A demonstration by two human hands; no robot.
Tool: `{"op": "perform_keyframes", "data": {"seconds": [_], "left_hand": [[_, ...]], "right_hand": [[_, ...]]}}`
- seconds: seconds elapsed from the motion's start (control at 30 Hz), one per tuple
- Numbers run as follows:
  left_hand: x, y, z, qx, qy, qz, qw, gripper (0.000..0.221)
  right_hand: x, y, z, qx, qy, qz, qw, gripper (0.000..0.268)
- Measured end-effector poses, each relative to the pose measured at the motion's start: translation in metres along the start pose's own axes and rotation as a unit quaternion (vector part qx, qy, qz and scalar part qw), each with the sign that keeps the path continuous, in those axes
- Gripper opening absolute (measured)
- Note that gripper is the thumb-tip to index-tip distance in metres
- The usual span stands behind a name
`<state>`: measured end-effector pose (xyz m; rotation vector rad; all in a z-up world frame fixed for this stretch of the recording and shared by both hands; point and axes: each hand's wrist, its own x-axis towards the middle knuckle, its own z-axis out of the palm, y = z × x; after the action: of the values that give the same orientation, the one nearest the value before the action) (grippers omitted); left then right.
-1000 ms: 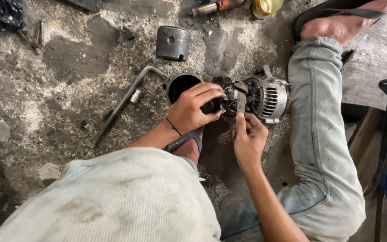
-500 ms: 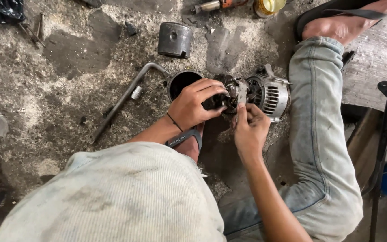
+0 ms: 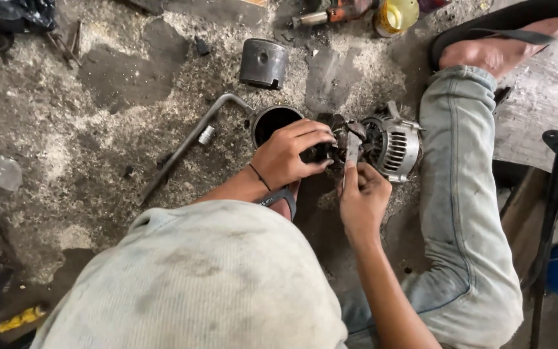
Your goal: Cleaning the internal components of an alternator by scraping them with a small metal tool.
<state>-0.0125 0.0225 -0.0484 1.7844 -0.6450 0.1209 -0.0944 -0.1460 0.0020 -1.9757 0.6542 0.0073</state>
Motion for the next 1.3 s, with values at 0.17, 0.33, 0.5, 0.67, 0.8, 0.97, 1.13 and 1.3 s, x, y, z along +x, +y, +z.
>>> {"op": "perform_keyframes", "data": {"seconds": [0.17,0.33,0.5,0.67,0.8,0.97,1.13,1.3], "left_hand": [[0.002,0.002,-0.002,-0.007,0.005,-0.003,1.0,0.033],[0.003,-0.005,0.003,0.0,0.0,-0.01,1.0,0.032],[-0.004,-0.013,0.009,0.011,0.004,-0.011,1.0,0.036],[-0.003,-0.008,0.004,0.023,0.005,-0.017,1.0,0.038],[-0.005,-0.007,0.008,0.015,0.008,-0.029,0.999,0.041],[-0.013,-0.01,0.018,0.017,-0.001,-0.037,0.999,0.042],[-0.008,-0.013,0.017,0.006,0.011,-0.023,1.0,0.038],[-0.005,-0.012,0.011,-0.008,0.014,-0.021,1.0,0.033]], "right_hand": [[0.01,-0.016,0.008,-0.019,0.006,-0.021,1.0,0.023],[0.002,-0.015,0.001,-0.05,0.012,-0.019,0.999,0.028],[0.014,-0.026,0.01,-0.074,0.038,-0.084,0.993,0.019],[0.003,-0.025,0.002,-0.101,0.027,-0.079,0.991,0.021],[0.007,-0.019,0.006,-0.123,0.034,-0.114,0.985,0.021],[-0.002,-0.011,-0.003,-0.124,0.021,-0.1,0.987,0.02],[0.007,-0.028,0.003,-0.154,0.021,-0.126,0.98,0.022],[0.006,-0.031,0.004,-0.181,0.03,-0.103,0.978,0.022]]}}
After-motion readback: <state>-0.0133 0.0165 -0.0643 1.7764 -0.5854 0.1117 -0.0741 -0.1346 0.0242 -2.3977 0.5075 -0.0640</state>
